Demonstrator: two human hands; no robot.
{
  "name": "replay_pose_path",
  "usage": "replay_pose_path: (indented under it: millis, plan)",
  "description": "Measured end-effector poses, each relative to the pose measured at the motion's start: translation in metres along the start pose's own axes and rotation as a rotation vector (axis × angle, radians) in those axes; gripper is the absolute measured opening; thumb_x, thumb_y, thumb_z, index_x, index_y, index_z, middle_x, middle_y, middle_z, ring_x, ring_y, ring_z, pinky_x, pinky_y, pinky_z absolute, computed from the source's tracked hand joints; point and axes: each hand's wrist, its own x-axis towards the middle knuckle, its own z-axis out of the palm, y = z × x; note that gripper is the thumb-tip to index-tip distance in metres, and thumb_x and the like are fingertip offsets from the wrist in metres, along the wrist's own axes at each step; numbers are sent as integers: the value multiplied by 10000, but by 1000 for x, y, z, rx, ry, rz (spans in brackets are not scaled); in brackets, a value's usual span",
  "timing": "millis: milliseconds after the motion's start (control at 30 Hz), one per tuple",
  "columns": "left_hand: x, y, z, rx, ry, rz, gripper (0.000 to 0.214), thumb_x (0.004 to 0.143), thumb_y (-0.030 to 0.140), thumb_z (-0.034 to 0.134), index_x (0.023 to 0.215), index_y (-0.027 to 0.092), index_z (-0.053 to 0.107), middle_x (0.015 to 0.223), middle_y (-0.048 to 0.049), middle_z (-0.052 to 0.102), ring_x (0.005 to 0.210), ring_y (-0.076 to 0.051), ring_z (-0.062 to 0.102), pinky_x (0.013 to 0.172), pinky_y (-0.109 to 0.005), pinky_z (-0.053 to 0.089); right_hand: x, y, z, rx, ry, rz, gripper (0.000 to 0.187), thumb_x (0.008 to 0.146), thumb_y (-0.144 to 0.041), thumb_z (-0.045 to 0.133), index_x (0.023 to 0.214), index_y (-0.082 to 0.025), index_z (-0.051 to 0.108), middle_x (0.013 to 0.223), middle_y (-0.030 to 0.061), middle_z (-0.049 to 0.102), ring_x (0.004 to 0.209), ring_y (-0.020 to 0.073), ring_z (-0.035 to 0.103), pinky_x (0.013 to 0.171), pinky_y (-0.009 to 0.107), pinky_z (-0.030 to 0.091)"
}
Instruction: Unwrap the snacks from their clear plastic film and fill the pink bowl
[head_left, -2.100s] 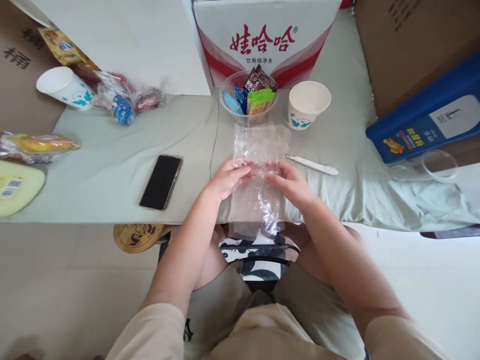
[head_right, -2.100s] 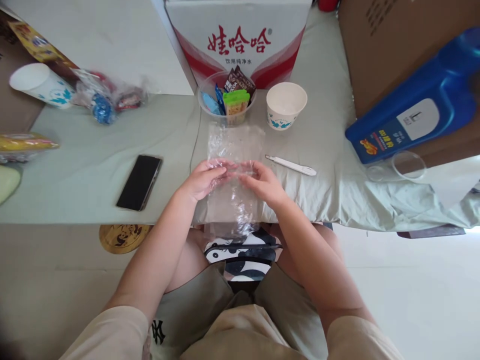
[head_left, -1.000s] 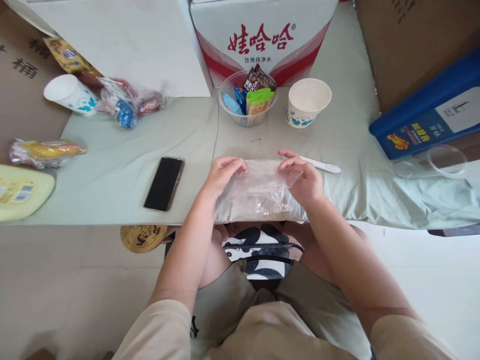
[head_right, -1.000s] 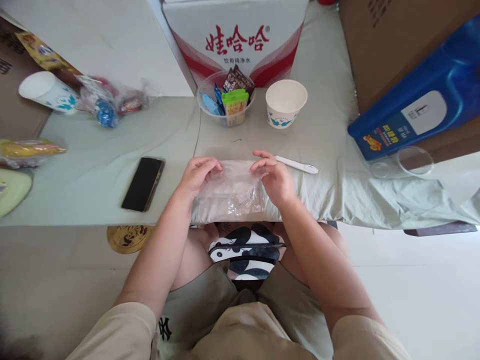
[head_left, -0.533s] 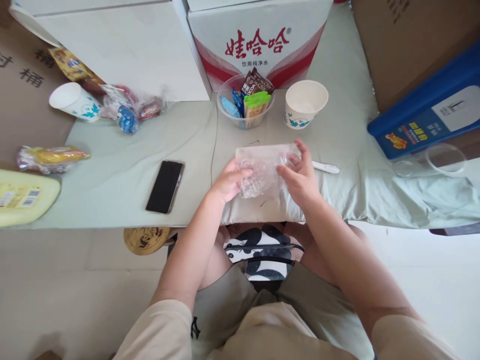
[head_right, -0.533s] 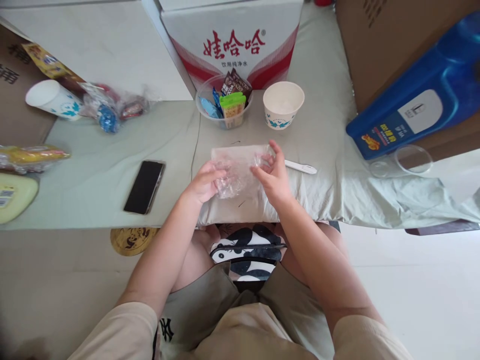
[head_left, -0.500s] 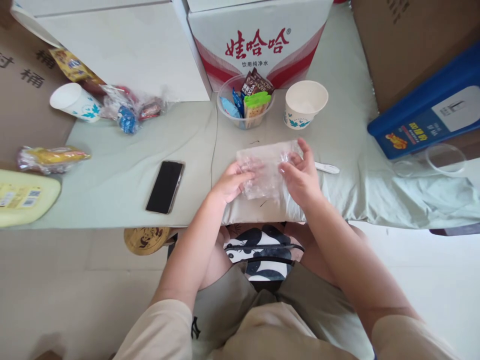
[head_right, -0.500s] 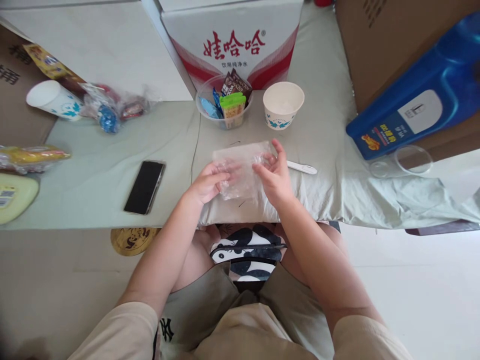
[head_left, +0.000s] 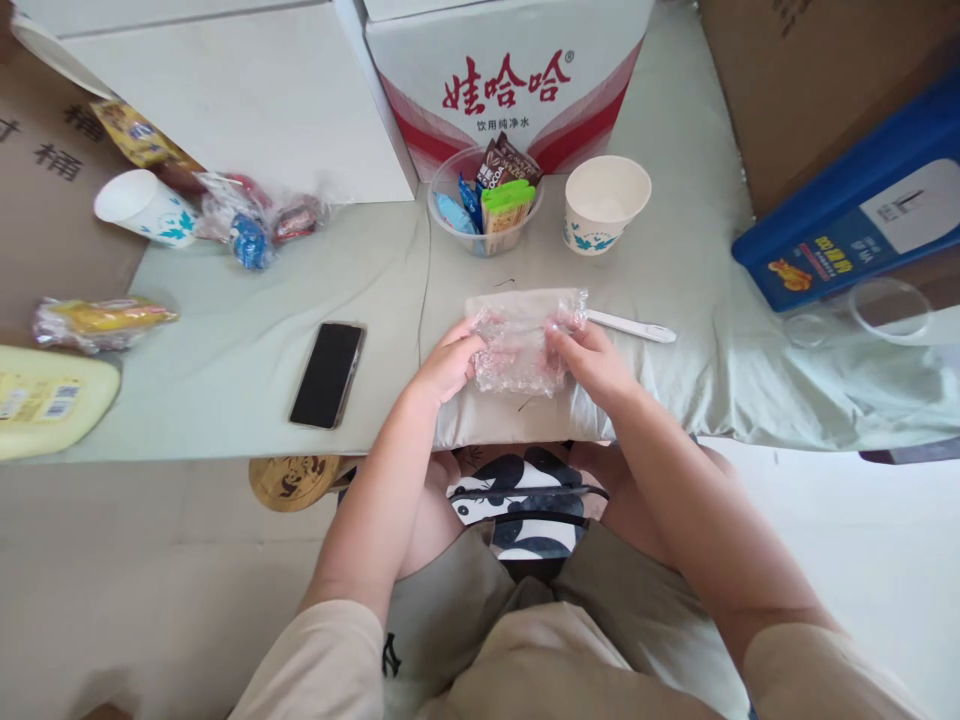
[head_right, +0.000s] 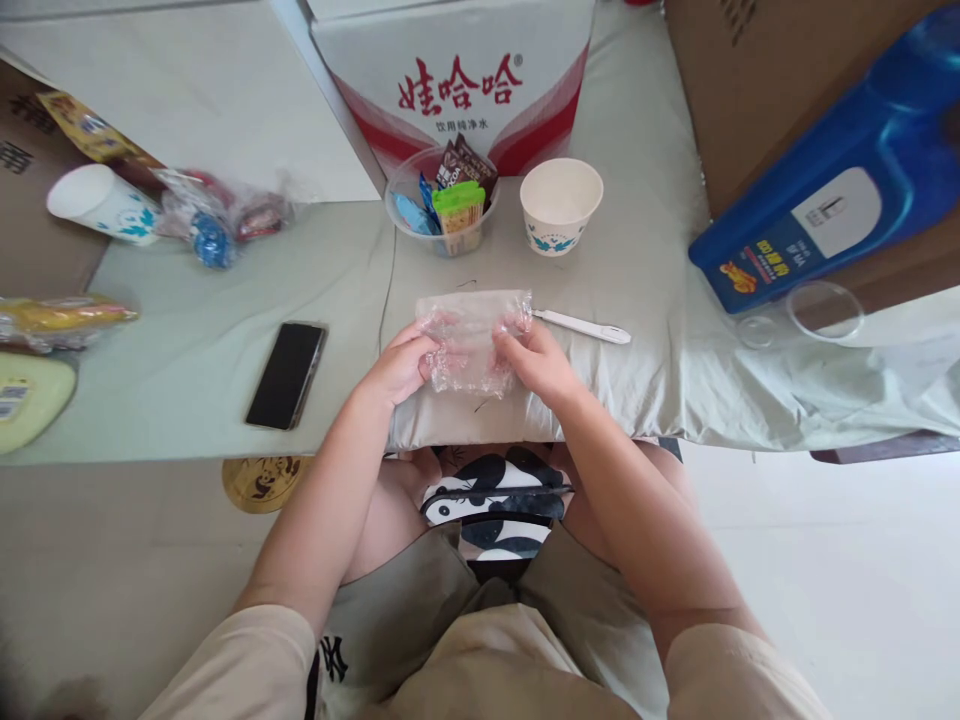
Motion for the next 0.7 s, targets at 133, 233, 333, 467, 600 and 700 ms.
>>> replay_pose_path:
  millis: [133,233,333,467,600,700]
  plan:
    - [-4,2,-4,30,13,-14,561,704,170,564,1263,201,596,651,12,704,638,-192,729,583,-266,564,-1,-1,-3,28,-16,33,333,713,-442,754,893,-214,592,610,-46,593,523,117,536,522,253,395]
    - [-5,3,-10,2,-18,8,415,730,178,598,1142,208,626,491,79,549,440,-129,601,435,-190,464,0,1,-4,85,46,11,306,735,-445,737,883,-228,579,556,-73,523,447,101,453,460,248,336]
    - [-7,6,-12,-145,-67,4,216,739,151,645,949,197,631,492,85,504,395,-82,518,403,-167,430,1,1,-5,195,70,-7,275,738,-432,723,875,-249,570,512,-94,448,413,99,394,426,246,307]
    - [-7,11,-10,-221,-24,54,110,815,197,622,722,174,568,567,48,525,480,-81,562,493,-213,527,0,-7,-8,337,38,-47,298,724,-490,712,830,-249,571,625,-47,539,528,125,536,516,268,449]
    - [-3,11,-5,-92,43,190,186,773,209,682,671,168,533,661,35,546,565,-67,577,569,-198,535,-2,-10,-9,277,-42,-29,470,813,-690,547,746,-226,570,713,26,609,650,178,622,589,312,503]
    - [3,5,-3,15,135,293,204,687,89,691,723,180,513,701,54,534,564,-42,540,537,-156,448,-1,-3,-7,130,3,-12,359,750,-547,707,795,-225,555,690,-13,582,610,130,555,582,270,453]
